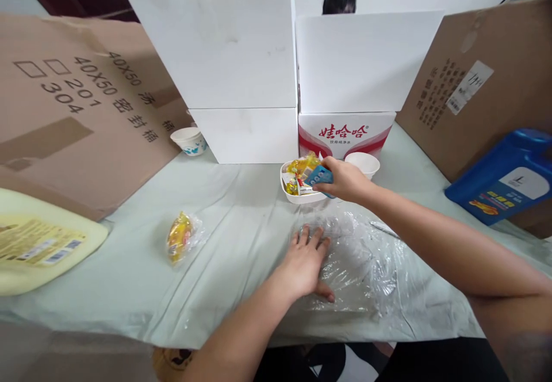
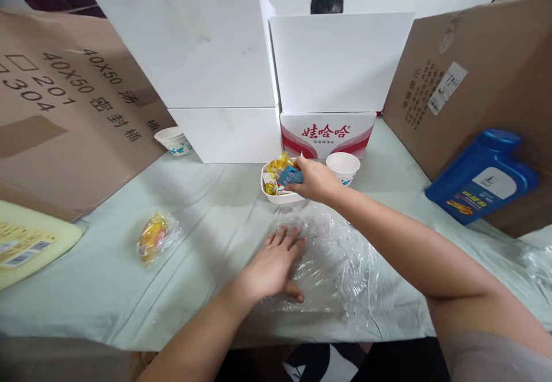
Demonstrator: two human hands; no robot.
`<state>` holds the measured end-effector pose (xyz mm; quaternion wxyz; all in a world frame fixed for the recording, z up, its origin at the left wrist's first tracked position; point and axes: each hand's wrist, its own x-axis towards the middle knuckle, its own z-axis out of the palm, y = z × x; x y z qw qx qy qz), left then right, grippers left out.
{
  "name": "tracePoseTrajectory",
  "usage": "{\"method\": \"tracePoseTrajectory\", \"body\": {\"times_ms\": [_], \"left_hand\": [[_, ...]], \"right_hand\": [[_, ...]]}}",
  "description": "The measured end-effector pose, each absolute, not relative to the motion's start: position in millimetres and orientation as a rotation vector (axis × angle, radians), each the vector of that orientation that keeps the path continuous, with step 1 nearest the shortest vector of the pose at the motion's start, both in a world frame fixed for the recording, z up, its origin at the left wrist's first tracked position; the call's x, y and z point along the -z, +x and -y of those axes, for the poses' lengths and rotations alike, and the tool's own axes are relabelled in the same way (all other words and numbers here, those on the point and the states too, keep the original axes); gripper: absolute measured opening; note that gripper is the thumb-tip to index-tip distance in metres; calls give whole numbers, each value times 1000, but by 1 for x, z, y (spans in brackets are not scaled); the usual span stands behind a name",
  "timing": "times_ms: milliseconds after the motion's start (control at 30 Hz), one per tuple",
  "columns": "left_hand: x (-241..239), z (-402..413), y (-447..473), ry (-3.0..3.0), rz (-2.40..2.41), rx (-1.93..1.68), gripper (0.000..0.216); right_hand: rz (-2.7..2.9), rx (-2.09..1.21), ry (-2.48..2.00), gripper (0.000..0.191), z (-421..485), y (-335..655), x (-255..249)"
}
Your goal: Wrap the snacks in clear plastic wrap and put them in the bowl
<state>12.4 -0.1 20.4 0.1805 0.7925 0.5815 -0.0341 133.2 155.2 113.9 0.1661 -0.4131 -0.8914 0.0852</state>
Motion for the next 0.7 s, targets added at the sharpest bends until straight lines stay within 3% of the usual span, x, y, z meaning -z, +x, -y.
{"method": "tracePoseTrajectory", "body": {"times_ms": [200,467,700], "left_hand": [[-22,-3,10,2234,-1613,152,119],[-21,-4,9,2238,-1614,160,115],[-23,-3,9,2234,-1616,115,113]], "right_hand": [[2888,76,-938,47,-201,88,-102],[2981,87,-1023,66,-219,95,-106],[3009,468,-754,100,-211,106,-84]]}}
